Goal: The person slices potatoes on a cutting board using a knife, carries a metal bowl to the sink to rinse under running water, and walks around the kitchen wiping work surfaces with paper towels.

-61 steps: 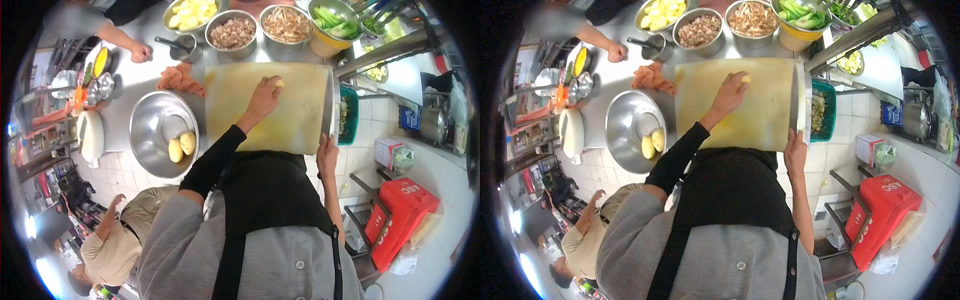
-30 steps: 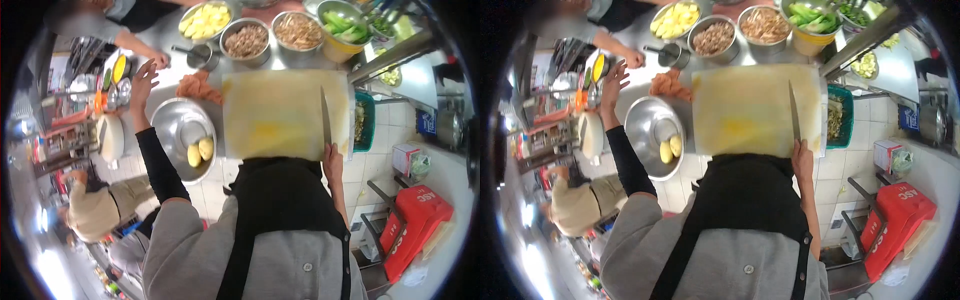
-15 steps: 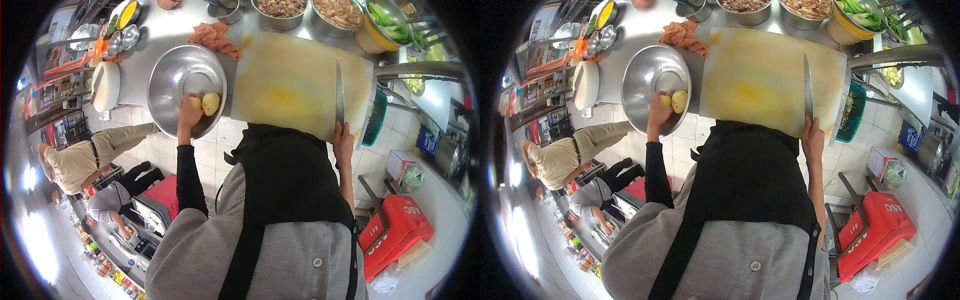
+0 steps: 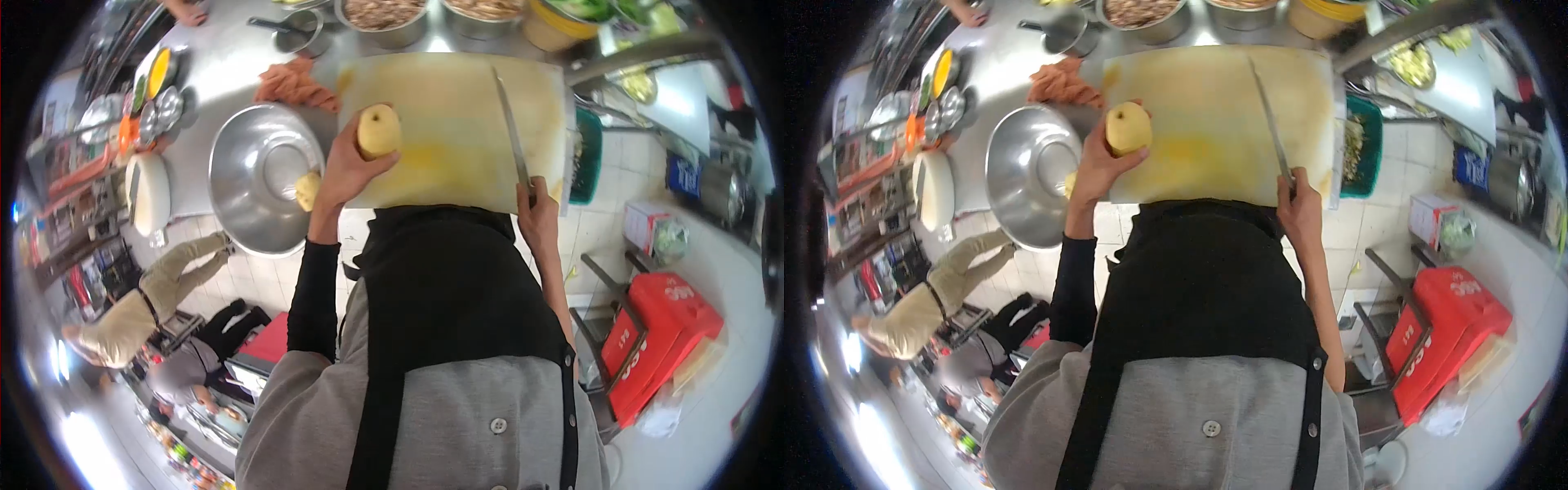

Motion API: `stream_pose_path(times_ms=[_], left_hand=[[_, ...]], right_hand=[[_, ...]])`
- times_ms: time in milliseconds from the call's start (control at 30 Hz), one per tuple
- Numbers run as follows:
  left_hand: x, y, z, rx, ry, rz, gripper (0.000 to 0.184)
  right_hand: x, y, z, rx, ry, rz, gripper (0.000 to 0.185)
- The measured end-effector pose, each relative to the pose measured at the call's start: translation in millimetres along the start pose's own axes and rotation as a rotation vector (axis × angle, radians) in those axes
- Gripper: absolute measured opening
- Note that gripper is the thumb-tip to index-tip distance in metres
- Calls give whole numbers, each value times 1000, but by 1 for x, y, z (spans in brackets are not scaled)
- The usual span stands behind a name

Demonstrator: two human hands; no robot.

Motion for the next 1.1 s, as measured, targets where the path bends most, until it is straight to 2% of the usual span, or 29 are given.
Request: stream_pose_path(times_ms=[33, 133, 200, 300, 367, 433, 633, 767, 833, 867, 933, 967, 1067, 1100], left_hand=[[-19, 2, 12, -46, -59, 106, 66], [-65, 3, 40, -80, -170, 45, 66], [-84, -9, 55, -120, -189, 148, 67], [-100, -30, 75, -97, -213, 283, 66], [-105, -48, 82, 0, -221, 350, 66], [-106, -46, 84, -10, -205, 387, 64], [-99, -52, 93, -95, -165, 460, 60], [-86, -60, 103, -167, -226, 379, 63], [-83, -57, 102, -55, -312, 153, 64], [-81, -55, 101, -2, -352, 40, 65], [-77, -50, 88, 136, -414, -429, 58], [-77, -46, 81, 200, -440, -667, 56], [-78, -23, 69, 377, -458, -1317, 46], [-77, -31, 70, 371, -343, -1369, 44]], right_hand=[[7, -9, -1, -25, -4, -20, 19], [23, -24, -6, -31, 3, 18, 23], [30, -26, -9, -72, -28, -19, 27], [37, -37, -22, 56, 13, -102, 41], [39, -50, -30, -20, -63, -159, 52], [43, -64, -39, -46, -128, -229, 69], [58, -94, -60, -46, -299, -571, 78], [74, -107, -50, 46, -232, -424, 70], [80, -103, -40, 118, -199, -292, 60], [83, -97, -34, 65, -193, -250, 54], [86, -86, -24, -40, -182, -167, 42], [88, -84, -21, -45, -125, -91, 25], [85, -85, -17, -285, -169, 111, 19], [86, -92, -14, -258, -181, 91, 20]])
Point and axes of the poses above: each hand's wrist, its own z-axis towards the middle knuckle, its own x-axis out of the back of the hand, y = z × x, the point moved 7 cm from there along z, towards the middle knuckle, and after that the axes turned 5 degrees about z, right-handed, at the moved point
